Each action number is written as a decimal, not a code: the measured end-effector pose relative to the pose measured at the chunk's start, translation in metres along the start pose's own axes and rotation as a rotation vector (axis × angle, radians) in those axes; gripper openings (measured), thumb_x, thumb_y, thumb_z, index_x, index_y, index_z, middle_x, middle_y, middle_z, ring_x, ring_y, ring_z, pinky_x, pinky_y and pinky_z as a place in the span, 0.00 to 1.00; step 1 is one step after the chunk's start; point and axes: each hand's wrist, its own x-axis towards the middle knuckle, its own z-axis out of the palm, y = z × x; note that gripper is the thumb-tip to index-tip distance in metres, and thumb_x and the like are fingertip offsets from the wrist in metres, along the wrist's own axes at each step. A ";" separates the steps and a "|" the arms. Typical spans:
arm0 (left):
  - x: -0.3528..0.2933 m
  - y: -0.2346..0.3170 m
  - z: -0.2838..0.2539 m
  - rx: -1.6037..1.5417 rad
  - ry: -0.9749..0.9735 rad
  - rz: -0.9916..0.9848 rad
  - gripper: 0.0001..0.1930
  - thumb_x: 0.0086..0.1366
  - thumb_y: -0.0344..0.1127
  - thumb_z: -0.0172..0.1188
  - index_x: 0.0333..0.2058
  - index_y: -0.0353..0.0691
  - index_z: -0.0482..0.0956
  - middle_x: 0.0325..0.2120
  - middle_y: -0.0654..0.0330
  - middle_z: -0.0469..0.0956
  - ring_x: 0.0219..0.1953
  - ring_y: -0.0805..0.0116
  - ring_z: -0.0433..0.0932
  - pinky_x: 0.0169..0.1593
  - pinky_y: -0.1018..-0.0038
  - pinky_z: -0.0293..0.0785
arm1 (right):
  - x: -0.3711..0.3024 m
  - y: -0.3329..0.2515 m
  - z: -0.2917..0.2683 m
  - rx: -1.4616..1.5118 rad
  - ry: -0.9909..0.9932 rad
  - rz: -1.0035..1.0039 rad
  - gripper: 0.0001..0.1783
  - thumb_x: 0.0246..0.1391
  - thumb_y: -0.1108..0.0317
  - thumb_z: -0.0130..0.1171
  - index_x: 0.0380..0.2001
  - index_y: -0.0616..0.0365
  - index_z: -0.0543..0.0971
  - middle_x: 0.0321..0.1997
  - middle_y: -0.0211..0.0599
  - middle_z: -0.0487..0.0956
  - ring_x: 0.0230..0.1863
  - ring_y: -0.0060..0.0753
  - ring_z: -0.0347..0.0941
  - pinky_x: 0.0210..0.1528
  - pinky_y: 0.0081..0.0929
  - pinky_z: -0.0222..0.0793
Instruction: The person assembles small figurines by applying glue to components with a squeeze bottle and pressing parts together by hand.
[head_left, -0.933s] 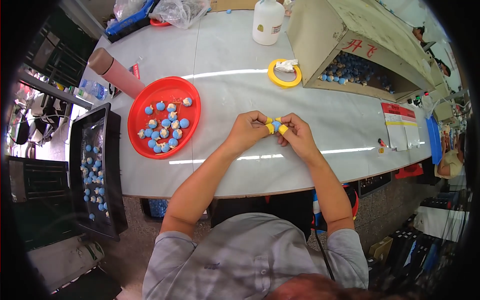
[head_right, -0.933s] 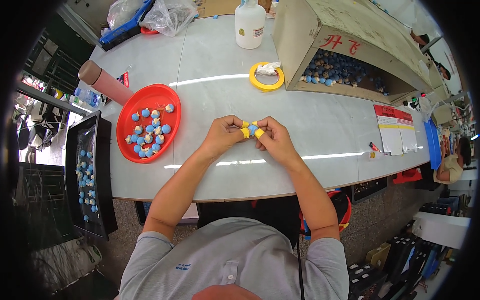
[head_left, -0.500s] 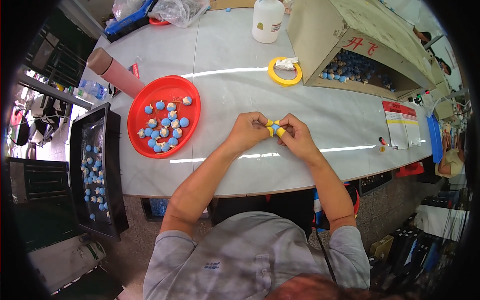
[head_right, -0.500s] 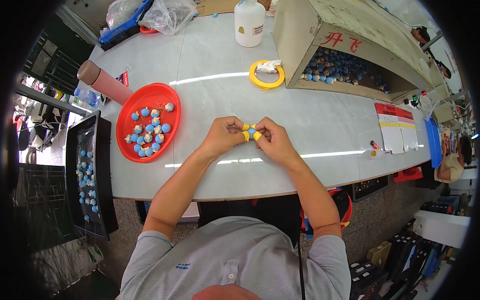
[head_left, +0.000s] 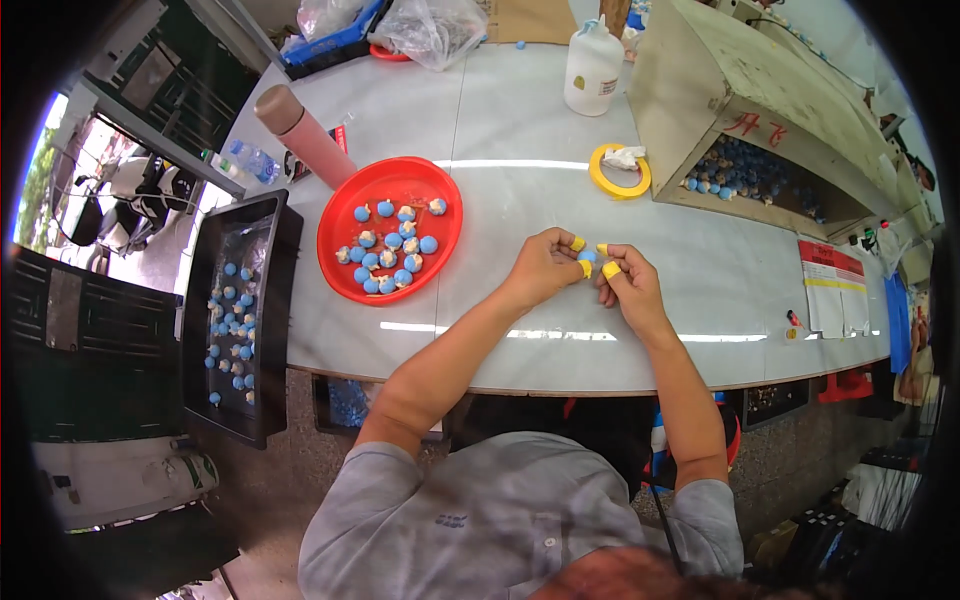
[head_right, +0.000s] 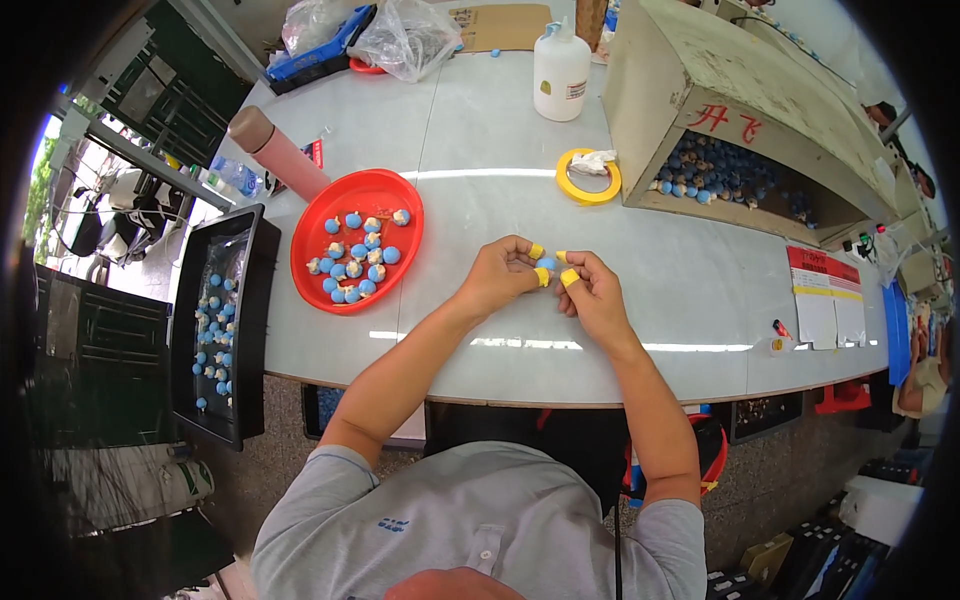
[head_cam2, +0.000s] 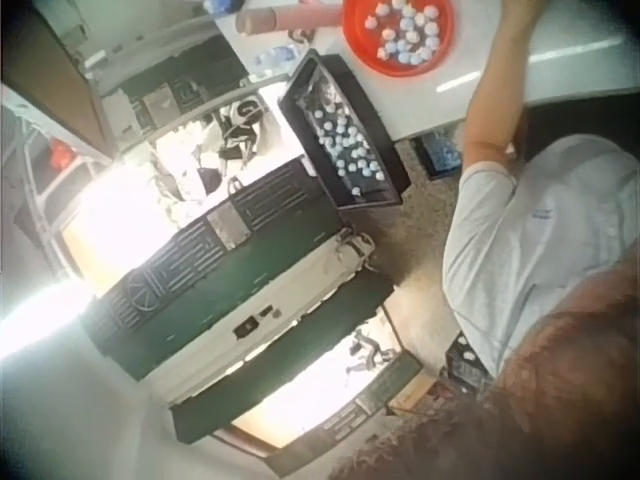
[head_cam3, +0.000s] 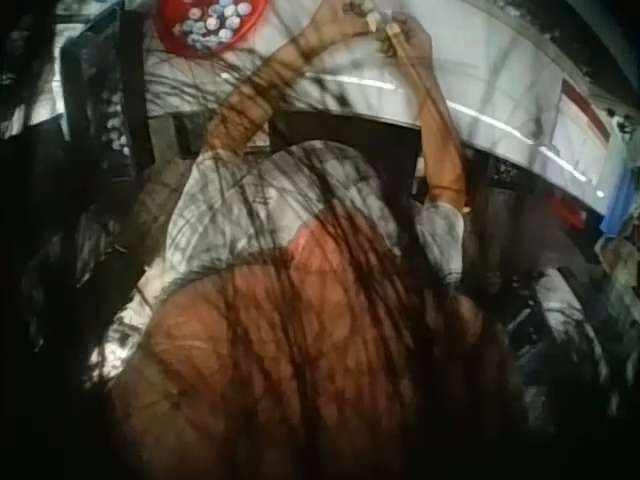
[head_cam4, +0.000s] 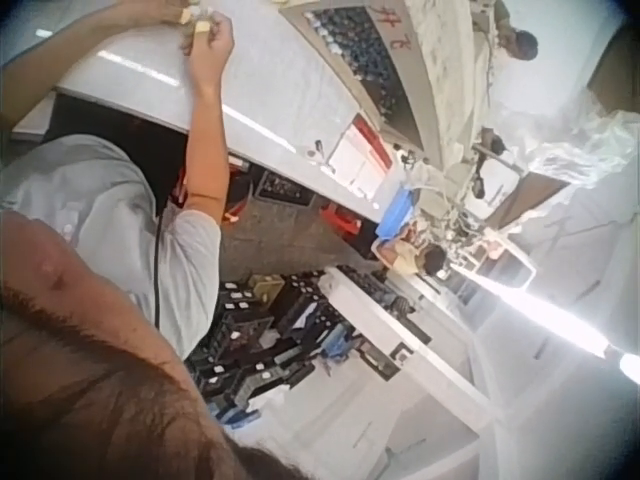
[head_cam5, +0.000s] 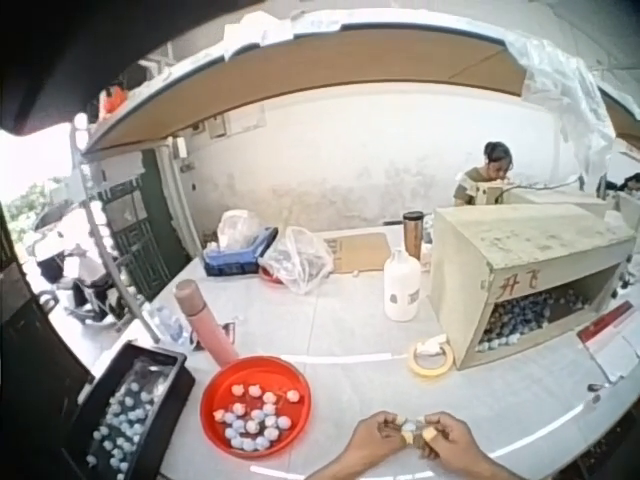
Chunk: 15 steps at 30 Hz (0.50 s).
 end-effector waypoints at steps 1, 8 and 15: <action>0.001 0.005 0.001 0.009 -0.016 0.013 0.18 0.56 0.25 0.64 0.45 0.28 0.71 0.38 0.53 0.77 0.39 0.71 0.80 0.39 0.78 0.77 | 0.001 0.000 -0.002 -0.018 0.067 0.017 0.12 0.62 0.71 0.49 0.47 0.61 0.71 0.29 0.31 0.75 0.23 0.16 0.68 0.24 0.15 0.65; -0.021 0.043 -0.051 0.726 0.559 0.334 0.24 0.54 0.35 0.63 0.49 0.34 0.73 0.35 0.55 0.80 0.34 0.65 0.80 0.39 0.70 0.76 | -0.001 -0.024 -0.014 0.185 0.371 0.070 0.13 0.59 0.71 0.51 0.48 0.59 0.72 0.27 0.26 0.73 0.21 0.14 0.65 0.22 0.14 0.58; -0.046 0.047 -0.105 1.399 0.869 0.480 0.23 0.54 0.34 0.60 0.50 0.32 0.73 0.42 0.47 0.77 0.45 0.48 0.73 0.50 0.59 0.69 | -0.016 -0.028 -0.077 0.075 0.433 -0.097 0.18 0.55 0.72 0.55 0.49 0.62 0.70 0.29 0.29 0.73 0.25 0.18 0.67 0.29 0.18 0.65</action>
